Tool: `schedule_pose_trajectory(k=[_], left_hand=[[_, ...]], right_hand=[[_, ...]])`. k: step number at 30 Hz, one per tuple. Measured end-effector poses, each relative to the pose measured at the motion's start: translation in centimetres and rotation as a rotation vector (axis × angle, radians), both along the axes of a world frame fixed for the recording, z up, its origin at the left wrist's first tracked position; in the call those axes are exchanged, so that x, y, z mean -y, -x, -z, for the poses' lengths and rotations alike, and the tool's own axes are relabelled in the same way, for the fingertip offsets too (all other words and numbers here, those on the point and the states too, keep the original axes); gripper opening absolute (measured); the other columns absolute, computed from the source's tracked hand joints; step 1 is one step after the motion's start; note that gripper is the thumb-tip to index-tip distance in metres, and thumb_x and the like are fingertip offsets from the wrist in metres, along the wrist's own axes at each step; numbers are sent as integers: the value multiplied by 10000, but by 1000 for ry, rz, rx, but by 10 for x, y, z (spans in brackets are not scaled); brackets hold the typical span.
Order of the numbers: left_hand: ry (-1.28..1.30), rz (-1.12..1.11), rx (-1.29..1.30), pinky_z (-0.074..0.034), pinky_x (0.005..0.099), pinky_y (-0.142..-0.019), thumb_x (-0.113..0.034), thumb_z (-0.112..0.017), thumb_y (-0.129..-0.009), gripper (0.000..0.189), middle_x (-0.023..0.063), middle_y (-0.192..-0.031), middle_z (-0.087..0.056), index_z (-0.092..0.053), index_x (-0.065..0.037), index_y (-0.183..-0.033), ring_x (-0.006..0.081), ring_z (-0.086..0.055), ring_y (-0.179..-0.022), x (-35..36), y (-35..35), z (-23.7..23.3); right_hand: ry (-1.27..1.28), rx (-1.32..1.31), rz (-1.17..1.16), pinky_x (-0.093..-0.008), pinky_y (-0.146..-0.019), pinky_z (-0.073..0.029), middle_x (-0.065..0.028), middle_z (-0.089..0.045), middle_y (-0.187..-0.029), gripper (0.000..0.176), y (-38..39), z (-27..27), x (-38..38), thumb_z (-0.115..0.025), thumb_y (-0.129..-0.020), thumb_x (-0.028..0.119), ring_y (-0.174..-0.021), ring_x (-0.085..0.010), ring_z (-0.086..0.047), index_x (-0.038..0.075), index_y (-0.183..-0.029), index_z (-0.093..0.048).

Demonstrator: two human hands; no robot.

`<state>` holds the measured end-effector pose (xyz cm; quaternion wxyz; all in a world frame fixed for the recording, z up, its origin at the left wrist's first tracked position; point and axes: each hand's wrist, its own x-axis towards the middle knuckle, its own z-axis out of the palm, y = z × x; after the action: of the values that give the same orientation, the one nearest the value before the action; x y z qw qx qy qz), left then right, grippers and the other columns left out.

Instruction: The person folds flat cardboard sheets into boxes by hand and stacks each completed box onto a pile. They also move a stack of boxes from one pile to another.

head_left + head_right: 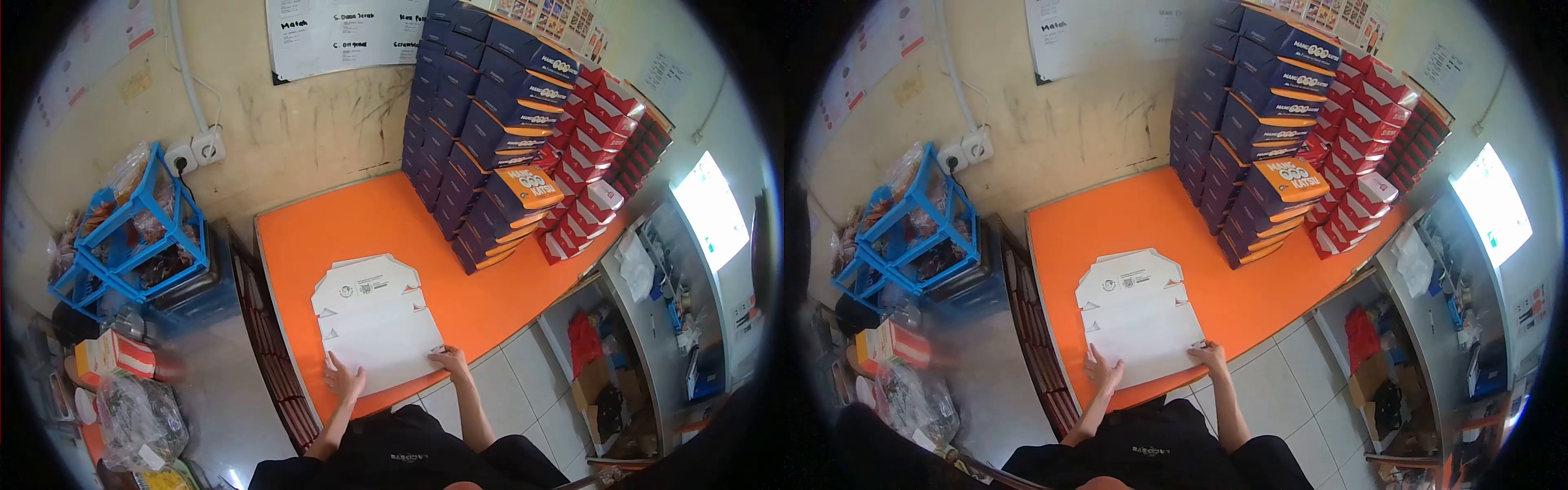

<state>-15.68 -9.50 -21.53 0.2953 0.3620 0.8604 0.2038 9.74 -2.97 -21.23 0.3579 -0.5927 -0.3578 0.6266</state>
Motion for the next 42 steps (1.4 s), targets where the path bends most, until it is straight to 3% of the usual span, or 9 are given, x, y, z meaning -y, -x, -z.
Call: schedule_pose_trajectory(k=[5,8,11,18,28,33,35,39,42], left_hand=[[-18,81,209,-219,571,-970,-286,-697,-688,987,250,-1400,-54,-44,-114,-1408,427,-109,-1273,0,1,-6],[2,25,185,-193,574,-985,-323,-713,-674,1011,274,-1389,-47,-48,-115,-1406,446,-90,-1273,-16,3,-25],[-509,5,51,-157,533,-1026,-266,-743,-672,1020,282,-1386,-35,-53,-82,-1400,435,-87,-1282,-60,25,-46],[-1183,359,463,-274,385,-1006,-137,-735,-699,839,143,-1265,-341,-208,-12,-1339,246,-327,-1208,-143,82,-123],[-1128,238,274,-372,319,-891,-66,-547,-838,347,102,-1079,-500,-397,12,-1141,205,-483,-1034,-75,52,0],[-963,59,629,-294,395,-967,-136,-608,-810,551,196,-1212,-405,-321,24,-1252,269,-373,-1168,-104,47,-80],[-958,203,-92,-215,489,-1016,-275,-695,-724,778,249,-1311,-305,-271,29,-1302,355,-263,-1254,-111,36,-98],[-425,1032,-167,-85,599,-1028,-486,-743,-582,1046,294,-1386,-179,-223,-9,-1354,428,-59,-1326,-60,-26,-103],[-61,1283,-128,-233,562,-1012,-359,-690,-688,854,284,-1362,-233,-261,-31,-1349,442,-176,-1295,0,-57,-64]], right_hand=[[103,8,134,-262,-593,-514,-113,-614,-962,479,10,-29,-6,-681,-656,-11,-747,-184,-629,8,-1107,-518],[-521,172,371,-211,-594,-469,-72,-616,-984,543,24,-64,-18,-670,-644,-38,-721,-127,-606,35,-1157,-508],[-594,472,153,-200,-619,-464,-64,-592,-1037,560,35,-177,-14,-663,-670,-38,-775,-110,-598,17,-1193,-469],[-887,-41,209,-294,-753,-482,-89,-597,-921,348,0,-215,-11,-631,-769,-13,-853,-165,-595,-9,-1085,-487],[-642,-19,203,-306,-881,-399,-96,-530,-1089,623,-30,-78,-14,-718,-717,79,-1005,-148,-495,-5,-1241,-393],[-456,279,30,-299,-719,-481,-95,-619,-908,387,-14,-110,-8,-706,-722,89,-810,-154,-591,-35,-1054,-549],[-316,79,303,-311,-682,-491,-106,-625,-880,387,7,-91,-3,-704,-713,85,-755,-165,-597,-43,-1044,-547],[-125,-27,608,-332,-681,-490,-131,-606,-962,386,56,9,19,-685,-721,56,-808,-199,-593,-30,-1063,-529],[125,-284,557,-378,-703,-504,-121,-574,-1001,393,73,-2,51,-680,-736,95,-871,-221,-579,-33,-1060,-499]])
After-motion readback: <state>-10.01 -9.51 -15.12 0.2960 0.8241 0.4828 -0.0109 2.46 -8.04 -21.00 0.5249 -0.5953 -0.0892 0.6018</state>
